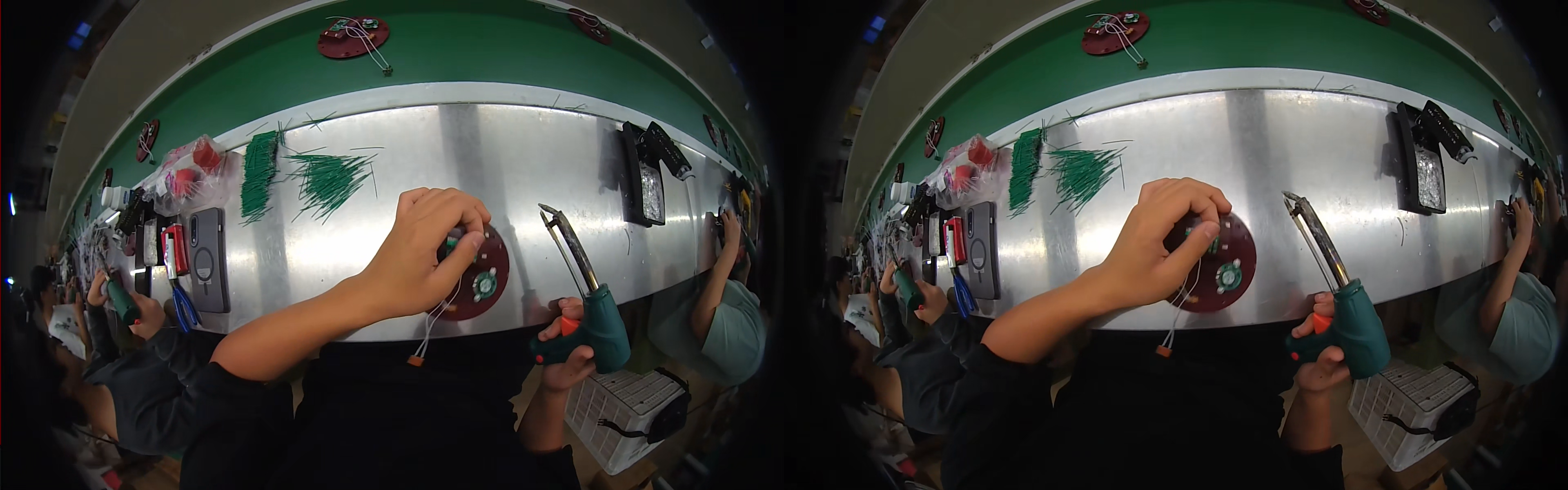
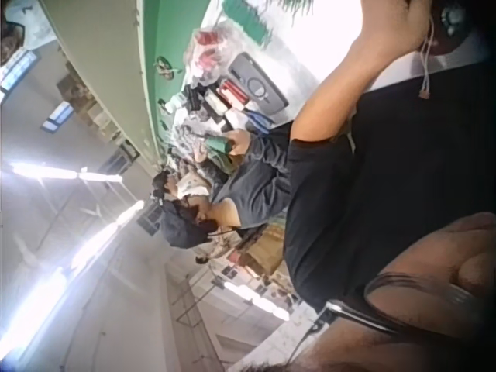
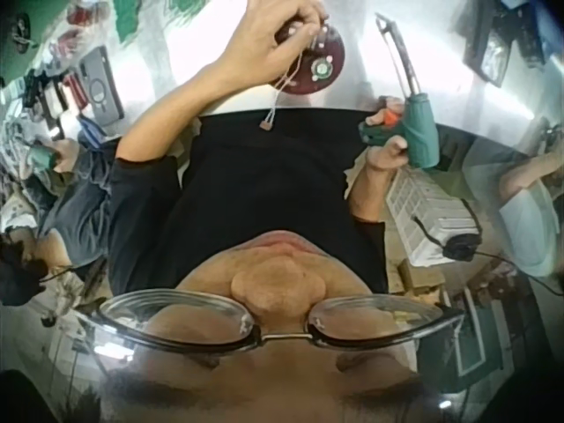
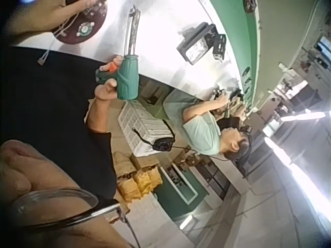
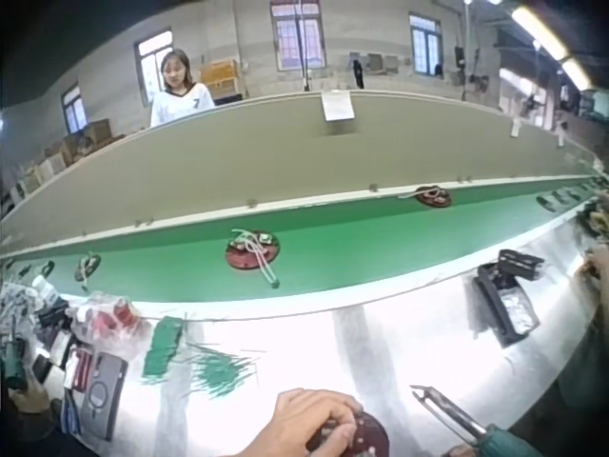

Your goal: The person retrieves circular bases from a conveyor belt, solders wires onto their circuit boards using a soldering gun, and places the finished bases back onto the conveyor belt.

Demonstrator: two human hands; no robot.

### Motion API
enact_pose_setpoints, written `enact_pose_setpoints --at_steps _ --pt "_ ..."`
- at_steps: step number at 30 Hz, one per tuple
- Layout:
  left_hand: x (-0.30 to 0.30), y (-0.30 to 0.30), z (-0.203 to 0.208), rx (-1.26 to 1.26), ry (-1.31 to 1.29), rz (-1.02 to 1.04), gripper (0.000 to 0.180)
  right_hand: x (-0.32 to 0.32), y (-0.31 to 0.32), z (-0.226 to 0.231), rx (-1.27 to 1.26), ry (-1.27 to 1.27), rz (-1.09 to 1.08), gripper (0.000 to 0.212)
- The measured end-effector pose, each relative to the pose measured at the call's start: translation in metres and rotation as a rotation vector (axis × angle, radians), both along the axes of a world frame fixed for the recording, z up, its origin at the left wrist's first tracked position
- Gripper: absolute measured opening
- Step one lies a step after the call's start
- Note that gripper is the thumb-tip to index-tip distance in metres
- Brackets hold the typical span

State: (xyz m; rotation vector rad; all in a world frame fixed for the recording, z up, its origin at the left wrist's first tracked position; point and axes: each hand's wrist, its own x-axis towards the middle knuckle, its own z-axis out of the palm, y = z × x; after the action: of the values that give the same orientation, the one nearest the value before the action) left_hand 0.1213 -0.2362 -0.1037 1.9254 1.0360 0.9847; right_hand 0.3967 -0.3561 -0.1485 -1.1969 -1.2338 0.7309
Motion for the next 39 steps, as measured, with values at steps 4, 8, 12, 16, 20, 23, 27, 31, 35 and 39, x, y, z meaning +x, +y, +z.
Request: enact_pose_setpoints --at_steps 4,8,12,16,20,23,27,31,35,39 --pt "0.001 0.003 0.001 0.013 -0.014 -0.006 0.006 -0.003 -0.003 0.003 -0.051 0.076 -0.018 0.089" --pt "0.002 0.001 0.001 0.05 0.066 -0.013 0.009 0.002 -0.003 0.003 -0.02 0.006 -0.004 0.09" --pt "0.0 0.002 -0.001 0.036 0.058 0.0 0.012 0.002 -0.007 0.007 -0.037 0.008 0.027 0.093" --pt "0.004 0.002 0.0 0.01 0.045 0.046 0.014 0.006 -0.011 0.015 -0.112 -0.086 0.096 0.096" --pt "0.006 0.005 0.001 -0.005 0.037 0.05 0.014 0.001 -0.008 0.021 -0.119 -0.001 0.1 0.082" --pt "0.007 0.003 0.0 0.005 0.05 0.067 0.014 0.003 -0.002 0.015 -0.053 -0.031 0.151 0.079" --pt "0.008 0.003 0.0 -0.004 0.039 0.078 0.014 -0.002 -0.002 0.017 -0.077 -0.008 0.152 0.07" --pt "0.009 0.004 -0.001 0.038 0.063 0.081 0.015 -0.001 0.002 0.017 -0.046 -0.072 0.145 0.064" --pt "0.01 0.003 -0.002 0.066 0.069 0.088 0.015 0.002 0.001 0.015 -0.045 -0.108 0.148 0.062" --pt "0.009 0.004 -0.002 0.058 0.06 0.09 0.015 0.003 0.001 0.016 -0.039 -0.107 0.158 0.063"
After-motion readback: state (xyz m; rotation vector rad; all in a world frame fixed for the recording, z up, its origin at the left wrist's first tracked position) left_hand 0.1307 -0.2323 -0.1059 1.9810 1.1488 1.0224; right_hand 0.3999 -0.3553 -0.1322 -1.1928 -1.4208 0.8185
